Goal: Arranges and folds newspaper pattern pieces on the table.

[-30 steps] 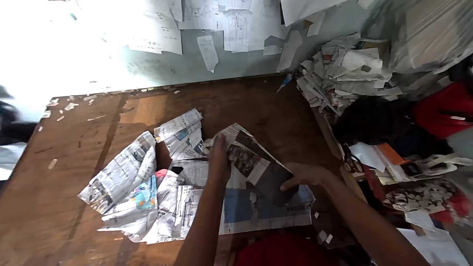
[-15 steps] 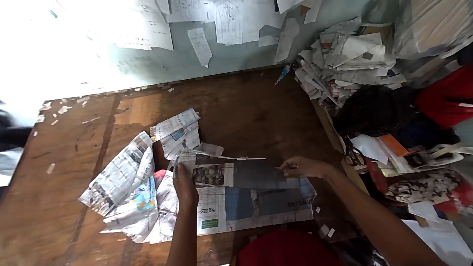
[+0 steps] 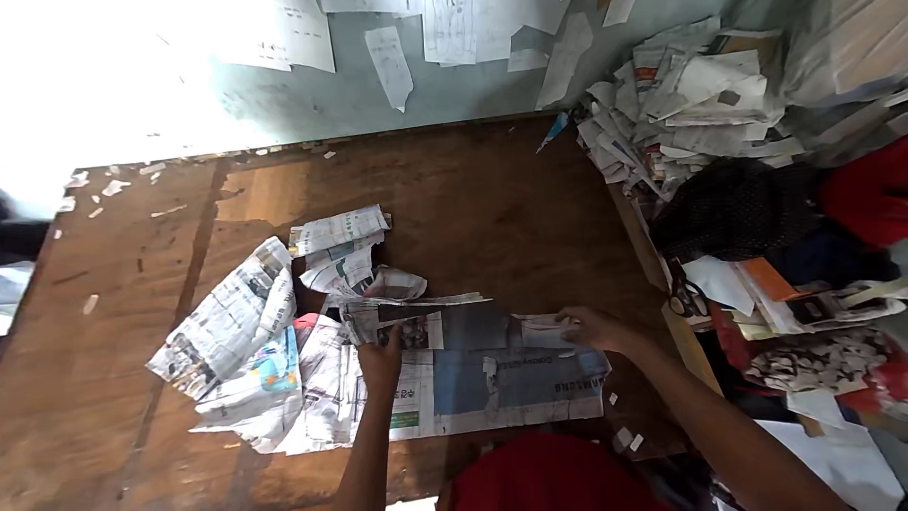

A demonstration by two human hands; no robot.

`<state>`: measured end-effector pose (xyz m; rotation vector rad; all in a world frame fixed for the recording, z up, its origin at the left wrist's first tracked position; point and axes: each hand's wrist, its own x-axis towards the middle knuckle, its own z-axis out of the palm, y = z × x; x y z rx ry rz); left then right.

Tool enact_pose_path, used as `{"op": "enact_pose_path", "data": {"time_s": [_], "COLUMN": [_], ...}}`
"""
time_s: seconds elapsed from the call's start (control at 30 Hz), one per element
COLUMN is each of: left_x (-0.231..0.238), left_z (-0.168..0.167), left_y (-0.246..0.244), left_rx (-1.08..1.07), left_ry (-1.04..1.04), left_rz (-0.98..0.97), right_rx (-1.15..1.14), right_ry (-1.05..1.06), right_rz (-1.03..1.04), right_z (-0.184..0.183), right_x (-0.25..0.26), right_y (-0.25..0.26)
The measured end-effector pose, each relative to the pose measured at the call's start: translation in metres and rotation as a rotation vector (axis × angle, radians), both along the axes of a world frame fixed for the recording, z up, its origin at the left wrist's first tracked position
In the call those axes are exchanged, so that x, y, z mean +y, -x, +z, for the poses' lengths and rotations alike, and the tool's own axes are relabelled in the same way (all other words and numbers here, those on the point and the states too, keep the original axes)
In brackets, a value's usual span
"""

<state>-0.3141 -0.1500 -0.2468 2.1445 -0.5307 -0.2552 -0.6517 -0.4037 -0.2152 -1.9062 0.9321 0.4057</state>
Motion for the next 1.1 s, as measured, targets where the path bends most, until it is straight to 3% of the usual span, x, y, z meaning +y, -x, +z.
{"op": "enact_pose_path", "data": {"time_s": [0.2,0.53,0.97,1.1], "left_x": [0.000,0.002,-0.009,-0.007], "left_z": [0.002,0.011,0.012,0.007], "left_y": [-0.008,-0.016,0.000,-0.001], "left_rx": [-0.083,-0.112,-0.017,-0.038], "left_ry": [-0.154,-0.091,-0.020,-0.049], "left_rz": [-0.016,-0.006,-0.094,-0.070], "right_rx": [-0.004,-0.140,-0.336,-0.194], "right_ry": [0.039,0.065,0.142,0.100], "right_rz": [-0.170,-0.369,-0.524,-0.546], "right_z": [0.002,0.000,0.077,0.028], "right_x": [-0.010,0.001,0.000,0.000], "right_y": [0.024,0.026,0.067,0.066]}}
